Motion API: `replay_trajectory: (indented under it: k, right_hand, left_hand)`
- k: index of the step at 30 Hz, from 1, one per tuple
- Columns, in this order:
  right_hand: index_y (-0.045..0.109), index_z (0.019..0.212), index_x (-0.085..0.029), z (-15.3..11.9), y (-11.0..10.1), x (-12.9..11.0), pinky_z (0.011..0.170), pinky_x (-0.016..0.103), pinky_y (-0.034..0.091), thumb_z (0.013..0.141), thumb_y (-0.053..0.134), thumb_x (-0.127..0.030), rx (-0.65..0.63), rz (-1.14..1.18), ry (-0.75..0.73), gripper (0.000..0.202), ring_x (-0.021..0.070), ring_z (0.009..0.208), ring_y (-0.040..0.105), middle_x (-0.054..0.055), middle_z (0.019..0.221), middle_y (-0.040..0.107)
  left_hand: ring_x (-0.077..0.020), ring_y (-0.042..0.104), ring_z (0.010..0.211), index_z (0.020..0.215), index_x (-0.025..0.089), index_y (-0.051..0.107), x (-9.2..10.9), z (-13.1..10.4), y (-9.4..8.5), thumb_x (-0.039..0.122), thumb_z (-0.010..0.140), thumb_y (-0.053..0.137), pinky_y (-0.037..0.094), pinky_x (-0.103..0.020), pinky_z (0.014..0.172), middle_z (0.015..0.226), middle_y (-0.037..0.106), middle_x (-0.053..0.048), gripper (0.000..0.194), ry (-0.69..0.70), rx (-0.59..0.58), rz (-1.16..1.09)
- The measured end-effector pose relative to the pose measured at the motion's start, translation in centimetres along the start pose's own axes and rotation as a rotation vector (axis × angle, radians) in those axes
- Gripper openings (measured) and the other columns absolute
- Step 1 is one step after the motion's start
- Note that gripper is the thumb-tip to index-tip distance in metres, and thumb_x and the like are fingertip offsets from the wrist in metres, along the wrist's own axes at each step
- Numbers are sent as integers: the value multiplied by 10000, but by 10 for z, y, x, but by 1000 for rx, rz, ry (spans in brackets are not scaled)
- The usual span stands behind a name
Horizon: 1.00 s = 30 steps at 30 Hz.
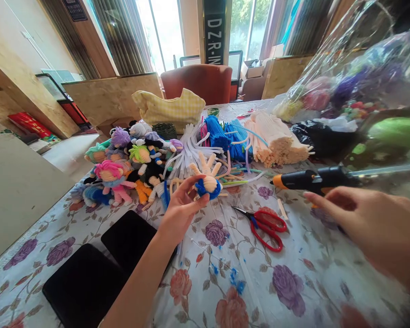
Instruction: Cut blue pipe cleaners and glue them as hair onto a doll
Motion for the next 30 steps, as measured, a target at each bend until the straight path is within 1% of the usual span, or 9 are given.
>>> replay_trajectory:
  k: [3, 7, 9, 13, 17, 20, 24, 27, 30]
  right_hand:
    - [706, 694, -275, -9, 16, -38, 540, 354, 329, 825, 592, -531, -137, -21, -190, 309, 285, 582, 612, 61, 621, 700]
    - [731, 794, -251, -21, 41, -68, 605, 322, 421, 895, 551, -400, -388, 121, -360, 255, 242, 691, 681, 33, 757, 753]
    - [712, 773, -218, -26, 51, -76, 605, 322, 431, 913, 527, -371, -483, 104, -395, 278, 232, 651, 666, 38, 685, 729]
    - [676, 837, -166, -31, 60, -83, 656, 338, 454, 890, 553, -279, -472, 64, -387, 175, 258, 770, 665, 89, 833, 734]
    - [650, 788, -189, -30, 61, -87, 677, 346, 438, 898, 496, -232, -449, 153, -451, 194, 241, 748, 641, 73, 820, 716]
    - [623, 762, -198, -24, 61, -90, 613, 321, 414, 886, 509, -294, -449, 385, -389, 193, 208, 656, 604, 42, 696, 669]
    - [626, 791, -191, -15, 66, -97, 463, 248, 334, 840, 591, -461, -672, 888, -195, 277, 115, 496, 482, -24, 607, 568]
    - [633, 798, -171, -8, 68, -105, 479, 221, 355, 770, 699, -502, -808, 1142, -60, 339, 89, 523, 499, -16, 654, 600]
    - [611, 760, -160, -2, 66, -117, 500, 216, 382, 693, 780, -497, -880, 1301, -22, 382, 80, 529, 508, -15, 653, 604]
  left_hand:
    - [-136, 600, 888, 919, 259, 740, 0, 0, 1, 166, 560, 868, 480, -252, 813, 946, 669, 8, 392, 5, -4, 0]
    - [-139, 596, 876, 899, 260, 738, -2, 1, 0, 116, 487, 881, 487, -219, 734, 929, 668, 11, 459, 13, -30, 17]
    - [-139, 598, 851, 889, 261, 735, -4, 2, -1, 91, 461, 879, 487, -206, 685, 912, 663, 12, 482, 24, -40, 21]
    - [-128, 611, 797, 884, 257, 729, -6, 2, -1, 40, 426, 873, 499, -200, 660, 881, 672, 19, 527, 17, -53, 4]
    - [-124, 621, 797, 856, 235, 722, -7, 0, 3, 42, 441, 870, 497, -198, 666, 902, 694, 16, 481, 7, -49, 7]
    - [-119, 622, 783, 838, 225, 711, -8, -1, 4, 40, 434, 871, 493, -206, 689, 872, 696, 24, 473, 4, -22, -2]
    - [-133, 626, 799, 852, 214, 693, -9, -2, 6, 30, 425, 864, 489, -231, 722, 881, 691, 21, 496, -8, 27, -11]
    - [-126, 621, 780, 860, 217, 682, -9, -4, 7, 15, 438, 850, 483, -236, 729, 886, 689, 25, 496, -14, 69, -22]
    - [-111, 614, 796, 860, 216, 678, -8, -5, 7, 8, 444, 844, 476, -214, 742, 887, 685, 30, 493, 2, 101, -43]
Point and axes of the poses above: each hand's wrist, its own z-axis towards the middle knuckle, its own y-axis out of the palm, x = y × z, the point moved 3 cm from there along z, towards the middle knuckle
